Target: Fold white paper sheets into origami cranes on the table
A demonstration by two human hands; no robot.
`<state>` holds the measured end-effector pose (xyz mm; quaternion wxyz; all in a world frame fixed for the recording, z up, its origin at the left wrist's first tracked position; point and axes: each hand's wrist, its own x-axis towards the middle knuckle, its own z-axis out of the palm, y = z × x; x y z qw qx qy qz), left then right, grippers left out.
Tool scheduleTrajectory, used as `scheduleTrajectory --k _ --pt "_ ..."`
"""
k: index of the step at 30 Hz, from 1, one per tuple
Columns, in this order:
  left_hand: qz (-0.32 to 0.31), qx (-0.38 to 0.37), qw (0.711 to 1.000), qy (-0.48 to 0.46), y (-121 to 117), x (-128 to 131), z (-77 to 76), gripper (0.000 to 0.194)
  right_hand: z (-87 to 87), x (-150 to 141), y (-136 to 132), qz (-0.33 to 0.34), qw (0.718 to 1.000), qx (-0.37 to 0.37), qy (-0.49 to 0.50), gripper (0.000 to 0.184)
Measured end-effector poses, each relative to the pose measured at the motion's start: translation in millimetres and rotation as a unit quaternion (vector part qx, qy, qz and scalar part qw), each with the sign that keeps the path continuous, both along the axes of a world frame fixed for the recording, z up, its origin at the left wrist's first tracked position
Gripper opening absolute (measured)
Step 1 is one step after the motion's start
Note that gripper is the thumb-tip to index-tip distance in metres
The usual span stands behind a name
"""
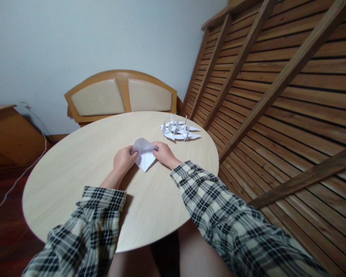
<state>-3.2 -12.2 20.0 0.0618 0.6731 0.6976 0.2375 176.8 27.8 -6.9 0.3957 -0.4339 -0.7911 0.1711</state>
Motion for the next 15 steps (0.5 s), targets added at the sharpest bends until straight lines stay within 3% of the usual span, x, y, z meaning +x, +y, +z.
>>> scheduleTrajectory --k 8,15 --pt "-0.075 -0.027 0.996 0.029 5.7 -5.7 -4.1 0.039 -6.7 9.2 9.2 0.042 0.996 -0.009 -0.079 0.038" --pt "-0.082 -0.043 0.995 0.033 4.5 -4.3 -2.9 0.038 -7.3 8.5 11.7 0.037 0.996 -0.011 -0.077 0.036"
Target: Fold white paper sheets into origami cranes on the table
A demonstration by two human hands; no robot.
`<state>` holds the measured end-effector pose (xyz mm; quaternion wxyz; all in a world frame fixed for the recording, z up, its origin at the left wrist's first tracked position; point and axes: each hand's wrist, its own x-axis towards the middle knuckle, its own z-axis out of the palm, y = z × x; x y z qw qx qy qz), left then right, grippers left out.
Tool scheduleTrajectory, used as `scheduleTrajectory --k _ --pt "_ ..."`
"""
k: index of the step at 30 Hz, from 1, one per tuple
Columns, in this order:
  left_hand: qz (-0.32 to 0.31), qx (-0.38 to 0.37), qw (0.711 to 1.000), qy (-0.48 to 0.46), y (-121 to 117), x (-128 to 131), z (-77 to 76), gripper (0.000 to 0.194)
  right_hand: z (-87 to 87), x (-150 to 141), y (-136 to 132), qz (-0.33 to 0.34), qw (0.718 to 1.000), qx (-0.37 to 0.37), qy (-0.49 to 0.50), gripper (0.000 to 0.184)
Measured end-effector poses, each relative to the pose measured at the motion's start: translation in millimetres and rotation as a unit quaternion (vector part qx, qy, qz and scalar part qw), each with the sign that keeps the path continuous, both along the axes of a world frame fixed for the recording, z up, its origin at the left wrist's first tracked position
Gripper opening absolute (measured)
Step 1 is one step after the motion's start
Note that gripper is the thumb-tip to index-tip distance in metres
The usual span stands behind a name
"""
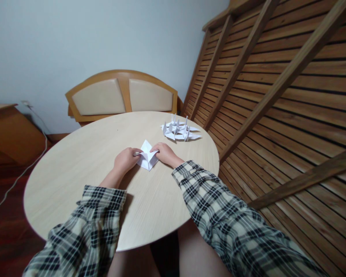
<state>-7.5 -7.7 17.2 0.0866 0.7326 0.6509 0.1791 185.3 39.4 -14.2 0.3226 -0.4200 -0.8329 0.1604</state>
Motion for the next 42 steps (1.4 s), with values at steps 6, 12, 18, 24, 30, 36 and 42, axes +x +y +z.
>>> scheduleTrajectory --k 6,12,18,24,30,36,42 --pt "-0.009 0.011 1.000 -0.025 4.2 -3.9 -4.7 0.035 -1.4 0.6 0.5 -0.011 1.000 0.002 0.003 0.031" --pt "-0.012 0.007 0.999 -0.038 5.4 -6.0 -5.9 0.031 6.9 1.9 -3.6 -0.024 0.999 -0.008 -0.020 0.022" --pt "0.046 0.009 0.999 -0.007 1.5 1.8 -3.0 0.035 5.2 -1.2 -2.0 -0.080 0.996 -0.003 -0.028 0.015" --pt "0.082 0.007 0.997 0.000 -1.1 6.3 -1.2 0.033 3.8 -6.0 -2.0 -0.132 0.990 0.009 -0.043 0.018" --pt "0.081 -0.002 0.992 -0.099 0.6 4.6 -2.7 0.056 7.1 -5.7 -4.1 -0.149 0.988 -0.003 -0.039 0.018" --pt "0.037 0.008 0.952 -0.303 8.0 0.2 -7.8 0.061 7.7 -3.0 -2.7 -0.151 0.988 -0.028 -0.013 0.018" --pt "0.008 -0.017 0.948 -0.319 10.2 -0.2 -9.4 0.044 10.3 -2.2 -4.8 -0.150 0.987 -0.060 0.026 0.017"
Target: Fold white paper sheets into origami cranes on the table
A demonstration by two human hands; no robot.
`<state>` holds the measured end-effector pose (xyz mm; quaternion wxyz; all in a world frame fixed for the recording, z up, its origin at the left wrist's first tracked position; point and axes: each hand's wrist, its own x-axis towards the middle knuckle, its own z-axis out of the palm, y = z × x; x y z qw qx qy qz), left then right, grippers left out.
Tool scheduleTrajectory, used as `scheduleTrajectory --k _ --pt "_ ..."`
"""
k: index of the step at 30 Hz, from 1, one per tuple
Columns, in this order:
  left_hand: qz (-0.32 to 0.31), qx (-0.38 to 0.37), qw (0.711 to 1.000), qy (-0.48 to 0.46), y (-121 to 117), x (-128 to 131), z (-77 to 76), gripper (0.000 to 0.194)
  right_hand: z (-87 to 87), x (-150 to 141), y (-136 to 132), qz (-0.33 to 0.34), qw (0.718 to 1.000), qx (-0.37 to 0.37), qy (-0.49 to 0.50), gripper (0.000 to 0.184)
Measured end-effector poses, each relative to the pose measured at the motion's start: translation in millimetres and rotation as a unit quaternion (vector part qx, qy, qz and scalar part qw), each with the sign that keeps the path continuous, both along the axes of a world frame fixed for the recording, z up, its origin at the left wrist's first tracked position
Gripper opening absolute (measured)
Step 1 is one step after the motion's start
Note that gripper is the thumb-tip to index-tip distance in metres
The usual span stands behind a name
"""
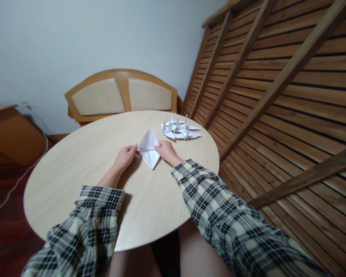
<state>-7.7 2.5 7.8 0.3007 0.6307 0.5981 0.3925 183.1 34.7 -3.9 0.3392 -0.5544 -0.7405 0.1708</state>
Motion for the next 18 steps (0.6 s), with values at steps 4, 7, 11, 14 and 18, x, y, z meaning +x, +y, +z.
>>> scheduleTrajectory --k 4,7,11,14,18 --pt "-0.071 0.015 0.997 -0.013 -4.0 3.7 2.7 0.036 1.0 -0.3 -0.8 -0.001 1.000 -0.012 0.013 0.017" --pt "-0.085 0.014 0.996 -0.002 -5.7 5.3 4.2 0.036 1.1 -0.6 -0.4 0.001 1.000 -0.015 0.021 0.016" --pt "-0.080 0.026 0.996 0.026 -3.8 3.5 0.7 0.038 -0.2 -1.2 0.6 0.004 0.999 -0.020 0.032 0.015" --pt "-0.072 0.033 0.996 0.042 -1.2 1.5 -4.4 0.040 -2.2 -1.7 1.2 0.016 0.999 -0.014 0.048 0.017" --pt "-0.038 0.040 0.996 0.064 0.9 0.8 -8.2 0.038 -4.2 -1.8 1.1 0.025 0.997 -0.001 0.067 0.020"
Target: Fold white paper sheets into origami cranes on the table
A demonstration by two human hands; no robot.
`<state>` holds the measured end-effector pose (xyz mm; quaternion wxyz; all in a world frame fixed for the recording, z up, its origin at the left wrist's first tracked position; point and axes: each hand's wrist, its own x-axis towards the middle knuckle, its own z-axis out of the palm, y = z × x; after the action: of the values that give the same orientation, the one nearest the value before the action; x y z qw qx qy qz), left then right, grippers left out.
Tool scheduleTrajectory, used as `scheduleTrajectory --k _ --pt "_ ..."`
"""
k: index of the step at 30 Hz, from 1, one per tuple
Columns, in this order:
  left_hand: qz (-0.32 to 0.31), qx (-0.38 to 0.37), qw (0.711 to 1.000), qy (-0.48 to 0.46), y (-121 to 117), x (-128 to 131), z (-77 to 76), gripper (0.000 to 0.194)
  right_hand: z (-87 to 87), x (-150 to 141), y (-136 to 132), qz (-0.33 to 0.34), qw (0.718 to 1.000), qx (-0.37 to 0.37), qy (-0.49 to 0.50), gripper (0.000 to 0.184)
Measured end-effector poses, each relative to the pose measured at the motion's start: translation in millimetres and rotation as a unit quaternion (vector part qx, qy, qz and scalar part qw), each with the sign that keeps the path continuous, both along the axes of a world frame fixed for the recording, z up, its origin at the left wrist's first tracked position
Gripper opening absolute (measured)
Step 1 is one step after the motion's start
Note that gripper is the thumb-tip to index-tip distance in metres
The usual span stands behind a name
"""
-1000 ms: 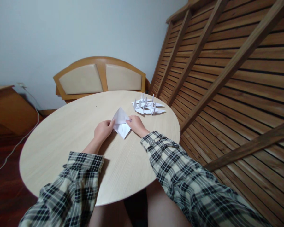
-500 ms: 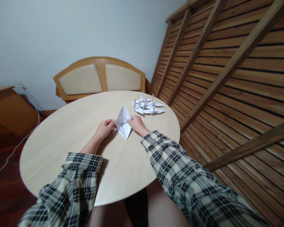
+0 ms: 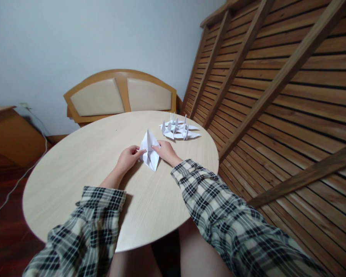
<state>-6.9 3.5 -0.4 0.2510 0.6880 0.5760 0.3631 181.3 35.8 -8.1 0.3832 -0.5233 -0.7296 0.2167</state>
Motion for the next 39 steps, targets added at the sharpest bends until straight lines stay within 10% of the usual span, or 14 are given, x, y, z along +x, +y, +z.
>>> scheduleTrajectory --k 34,39 --pt "0.031 0.028 0.992 0.116 -4.4 3.9 3.7 0.027 6.4 1.8 -3.2 -0.013 0.997 0.046 -0.054 0.012" --pt "0.048 0.026 0.992 0.117 -2.8 2.0 3.6 0.026 12.3 2.9 3.0 0.030 0.982 -0.130 0.131 0.032"
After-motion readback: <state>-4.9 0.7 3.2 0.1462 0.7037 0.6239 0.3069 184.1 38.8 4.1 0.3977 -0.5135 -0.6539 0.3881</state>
